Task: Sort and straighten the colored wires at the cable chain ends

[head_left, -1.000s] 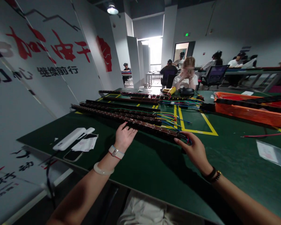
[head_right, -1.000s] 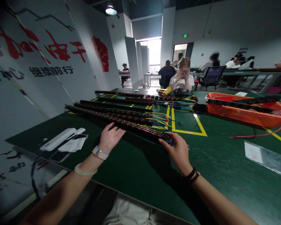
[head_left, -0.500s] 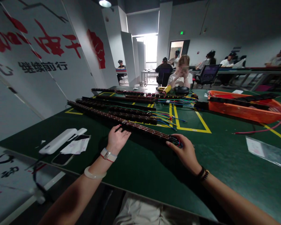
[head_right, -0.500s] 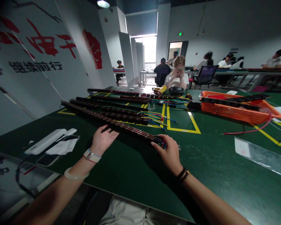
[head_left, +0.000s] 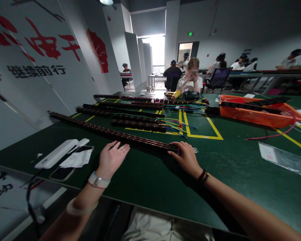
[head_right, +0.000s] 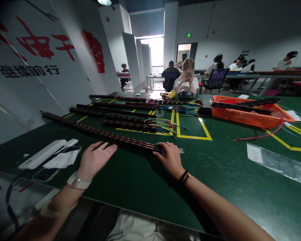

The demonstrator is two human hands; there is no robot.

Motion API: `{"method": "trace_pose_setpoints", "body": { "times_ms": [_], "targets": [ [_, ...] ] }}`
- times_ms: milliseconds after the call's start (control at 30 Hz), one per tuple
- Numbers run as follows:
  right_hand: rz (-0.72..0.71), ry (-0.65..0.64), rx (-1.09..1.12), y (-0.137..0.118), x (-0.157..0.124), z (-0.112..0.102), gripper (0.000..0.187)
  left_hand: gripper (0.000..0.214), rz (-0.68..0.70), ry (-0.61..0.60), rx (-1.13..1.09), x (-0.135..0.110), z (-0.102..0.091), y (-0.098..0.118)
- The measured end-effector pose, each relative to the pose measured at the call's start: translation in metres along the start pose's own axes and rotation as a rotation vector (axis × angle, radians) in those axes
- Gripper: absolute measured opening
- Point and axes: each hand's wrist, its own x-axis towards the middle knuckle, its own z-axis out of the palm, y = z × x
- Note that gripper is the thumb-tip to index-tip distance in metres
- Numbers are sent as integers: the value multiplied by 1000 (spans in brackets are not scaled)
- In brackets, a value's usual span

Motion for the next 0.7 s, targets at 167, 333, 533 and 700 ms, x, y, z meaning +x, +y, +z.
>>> {"method": "trace_pose_setpoints", "body": {
  "times_ms": [167, 333, 533, 700],
  "targets": [
    [8, -86, 10, 19, 9, 5, 36, 54, -151, -162, 93, -46, 10, -15],
    [-141, -198, 17, 37, 13, -14, 41, 39, -498, -494, 395, -68, 22, -39],
    [-118, -245, 117, 65, 10, -34, 34, 34, -589, -887, 769, -72, 52, -71],
    [-118, -305, 113, 76, 8, -31, 36, 31, -734, -1036, 863, -56, 83, -111]
  ]
}}
